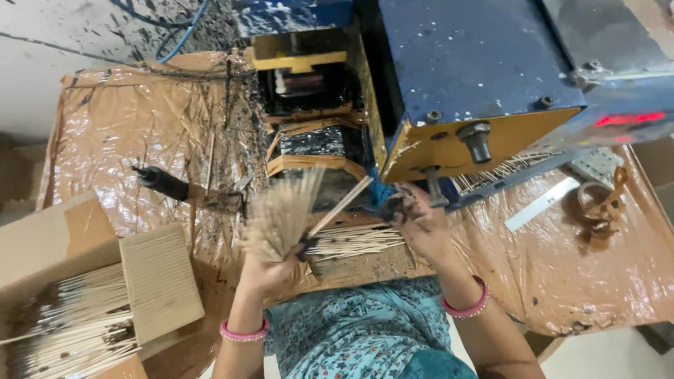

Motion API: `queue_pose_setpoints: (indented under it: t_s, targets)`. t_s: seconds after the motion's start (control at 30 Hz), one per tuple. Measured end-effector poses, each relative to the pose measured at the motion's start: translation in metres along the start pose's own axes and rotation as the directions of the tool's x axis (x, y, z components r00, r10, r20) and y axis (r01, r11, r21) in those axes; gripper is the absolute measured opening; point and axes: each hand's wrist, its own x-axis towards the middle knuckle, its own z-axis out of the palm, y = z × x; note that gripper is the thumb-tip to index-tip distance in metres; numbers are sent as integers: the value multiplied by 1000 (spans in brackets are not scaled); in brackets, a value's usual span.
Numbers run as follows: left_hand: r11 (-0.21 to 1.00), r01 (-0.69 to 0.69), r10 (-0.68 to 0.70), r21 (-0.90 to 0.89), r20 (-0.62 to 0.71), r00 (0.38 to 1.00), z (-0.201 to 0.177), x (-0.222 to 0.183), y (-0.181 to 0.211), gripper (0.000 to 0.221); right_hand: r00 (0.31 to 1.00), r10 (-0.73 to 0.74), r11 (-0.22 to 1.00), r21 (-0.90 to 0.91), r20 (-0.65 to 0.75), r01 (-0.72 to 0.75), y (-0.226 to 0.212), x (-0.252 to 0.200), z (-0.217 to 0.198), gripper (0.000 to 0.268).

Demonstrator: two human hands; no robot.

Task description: Operating a specialized machine to apply paste coating to wooden sticks to produce incense sticks.

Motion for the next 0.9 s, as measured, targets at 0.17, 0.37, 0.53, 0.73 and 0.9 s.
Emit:
queue_pose_setpoints:
  t_s: [0.17, 0.37, 0.53, 0.73, 0.9]
  targets:
    - [981, 39, -54, -188, -75, 996, -30, 44, 33, 36, 982, -39, 989, -134, 183, 64, 0, 45, 11, 16]
    - [933, 125, -240, -337, -327, 914, -59, 121, 32, 25, 747, -446, 494, -561, 493, 665, 34, 123, 44, 30]
    - [881, 290, -427, -374, -363, 828, -43, 153, 10, 20, 707, -480, 181, -731, 519, 658, 105, 148, 15, 30]
    - [890, 100, -270, -445, -338, 902, -39, 157, -31, 17, 859, -359, 404, -769, 364, 495, 27, 106, 46, 44]
    - [906, 67, -218, -418, -325, 920, -36, 152, 7, 12, 972, -7, 492, -846, 235, 208, 56, 134, 39, 35]
